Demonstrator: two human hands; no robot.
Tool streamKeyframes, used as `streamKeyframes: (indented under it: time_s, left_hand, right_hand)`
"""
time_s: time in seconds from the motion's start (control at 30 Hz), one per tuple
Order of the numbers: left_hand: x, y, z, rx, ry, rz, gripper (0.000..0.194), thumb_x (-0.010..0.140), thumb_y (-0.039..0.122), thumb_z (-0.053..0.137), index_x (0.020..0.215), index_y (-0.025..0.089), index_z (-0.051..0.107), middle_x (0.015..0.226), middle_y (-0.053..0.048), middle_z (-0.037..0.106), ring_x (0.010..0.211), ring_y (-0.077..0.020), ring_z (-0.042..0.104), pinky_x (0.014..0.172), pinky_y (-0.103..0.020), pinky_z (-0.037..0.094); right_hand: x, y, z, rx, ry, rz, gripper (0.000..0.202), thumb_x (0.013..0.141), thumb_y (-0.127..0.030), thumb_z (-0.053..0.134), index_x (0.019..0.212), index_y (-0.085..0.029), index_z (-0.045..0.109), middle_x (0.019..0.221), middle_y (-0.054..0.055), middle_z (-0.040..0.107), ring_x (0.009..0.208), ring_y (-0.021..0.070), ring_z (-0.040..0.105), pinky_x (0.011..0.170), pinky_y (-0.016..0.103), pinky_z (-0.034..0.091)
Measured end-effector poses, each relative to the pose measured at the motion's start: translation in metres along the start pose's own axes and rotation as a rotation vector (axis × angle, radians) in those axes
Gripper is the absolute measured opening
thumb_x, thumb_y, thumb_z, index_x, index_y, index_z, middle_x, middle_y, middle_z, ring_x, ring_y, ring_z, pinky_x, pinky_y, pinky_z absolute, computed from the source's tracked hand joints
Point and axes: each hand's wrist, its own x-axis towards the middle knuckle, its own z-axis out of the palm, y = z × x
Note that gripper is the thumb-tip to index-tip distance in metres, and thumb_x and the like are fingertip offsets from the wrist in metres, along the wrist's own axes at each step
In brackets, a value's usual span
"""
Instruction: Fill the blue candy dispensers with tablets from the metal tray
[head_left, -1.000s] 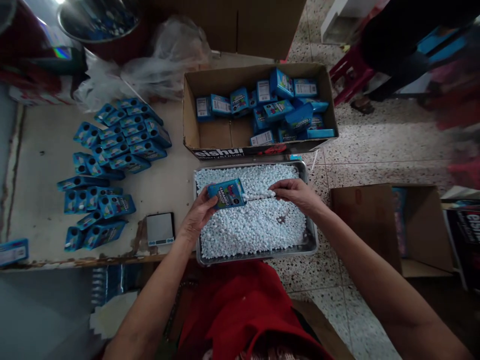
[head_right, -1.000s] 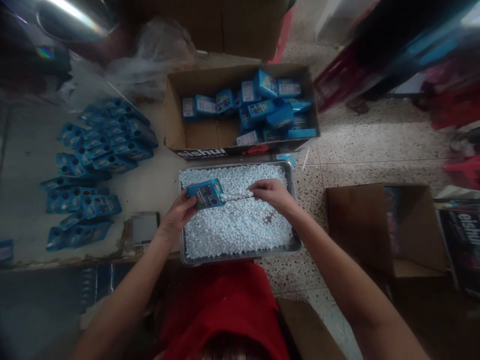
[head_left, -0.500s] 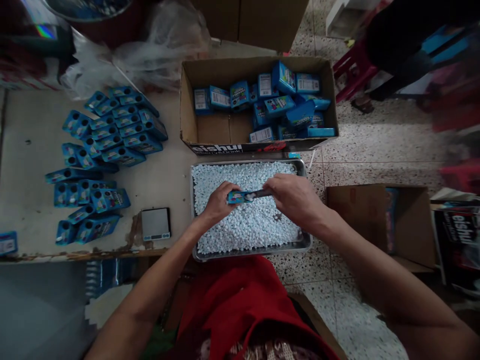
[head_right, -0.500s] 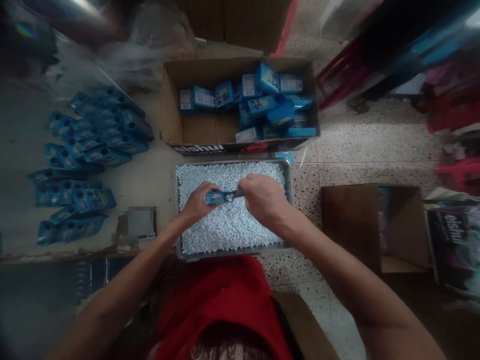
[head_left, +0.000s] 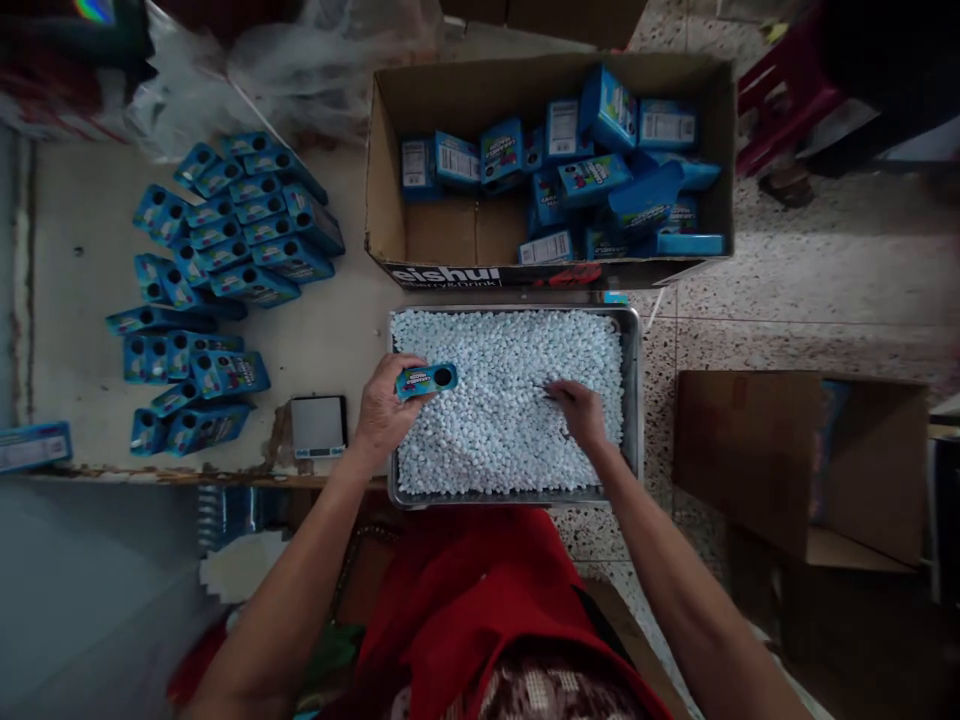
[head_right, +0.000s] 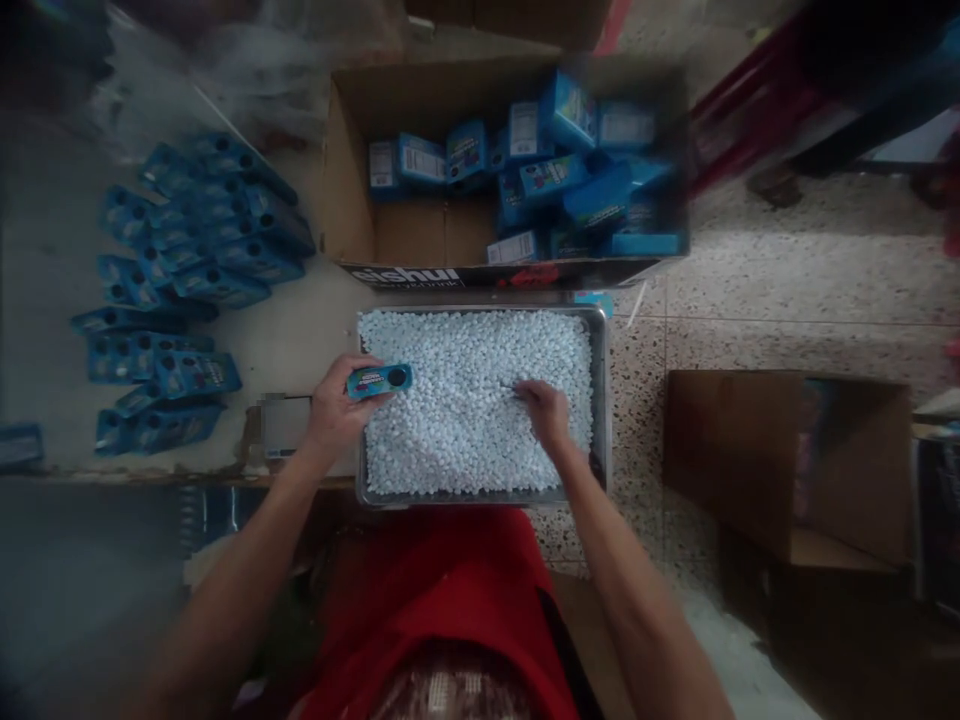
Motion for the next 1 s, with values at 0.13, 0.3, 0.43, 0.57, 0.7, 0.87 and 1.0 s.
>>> streamKeyframes:
  time_s: [0.13,0.3,0.43,0.57,0.7,0.87,1.0]
  left_hand:
    - [-0.014,0.005,0.003,0.047,0.110,-0.095,0.037,0.076,0.021,0.079,0.111,0.025,0.067,0.110,-0.004,0.067,0.104,-0.0243,0.063,0.099,-0.038,0.049]
    - [-0.011,0.014,0.004,0.187,0.062,-0.056,0.037,0.071,0.010,0.074,0.105,0.024,0.069,0.106,-0.005,0.069,0.103,-0.0274,0.063,0.096,-0.040,0.048]
    - [-0.002,0.026,0.015,0.218,0.001,0.023,0.035,0.073,0.007,0.068,0.105,0.022,0.069,0.105,-0.006,0.070,0.102,-0.0270,0.064,0.093,-0.038,0.048]
    - [0.002,0.035,0.029,0.204,-0.048,0.085,0.033,0.075,0.006,0.064,0.104,0.021,0.069,0.105,-0.007,0.071,0.101,-0.0268,0.064,0.091,-0.038,0.048]
    - [0.004,0.038,0.042,0.198,-0.108,0.126,0.034,0.074,0.005,0.063,0.102,0.022,0.070,0.103,-0.007,0.072,0.100,-0.0269,0.063,0.091,-0.038,0.048]
    - [0.004,0.038,0.055,0.141,-0.138,0.121,0.031,0.074,0.007,0.063,0.100,0.022,0.070,0.102,-0.007,0.072,0.100,-0.0264,0.064,0.091,-0.037,0.048]
    - [0.006,0.032,0.058,0.007,-0.121,0.009,0.035,0.068,0.008,0.067,0.099,0.023,0.070,0.102,-0.004,0.071,0.099,-0.0252,0.064,0.092,-0.037,0.048]
  right_hand:
    - [0.012,-0.027,0.039,0.216,-0.063,0.095,0.029,0.076,-0.043,0.065,0.086,-0.019,0.078,0.083,0.004,0.077,0.079,0.0209,0.067,0.076,0.033,0.052]
    - [0.001,-0.056,-0.017,0.386,-0.156,0.102,0.028,0.076,-0.041,0.074,0.092,-0.018,0.079,0.073,0.001,0.071,0.066,0.0142,0.059,0.064,0.027,0.045]
    - [-0.004,-0.109,-0.053,0.352,-0.229,0.028,0.021,0.080,-0.037,0.073,0.092,-0.021,0.080,0.076,0.001,0.073,0.069,0.0142,0.061,0.068,0.029,0.047]
    - [-0.002,-0.161,-0.069,0.133,-0.229,-0.102,0.015,0.085,-0.029,0.067,0.089,-0.023,0.080,0.084,0.003,0.077,0.079,0.0181,0.067,0.078,0.034,0.052]
    - [-0.012,-0.191,-0.077,-0.159,-0.181,-0.245,0.019,0.087,-0.021,0.062,0.089,-0.025,0.080,0.091,0.004,0.078,0.087,0.0220,0.070,0.085,0.038,0.052]
    - [-0.036,-0.229,-0.077,-0.474,-0.150,-0.328,0.024,0.086,-0.016,0.059,0.093,-0.024,0.080,0.096,0.008,0.078,0.089,0.0260,0.071,0.085,0.042,0.052]
    - [-0.046,-0.226,-0.088,-0.451,-0.116,-0.325,0.025,0.088,-0.018,0.058,0.097,-0.026,0.080,0.097,0.007,0.079,0.090,0.0254,0.071,0.085,0.041,0.052]
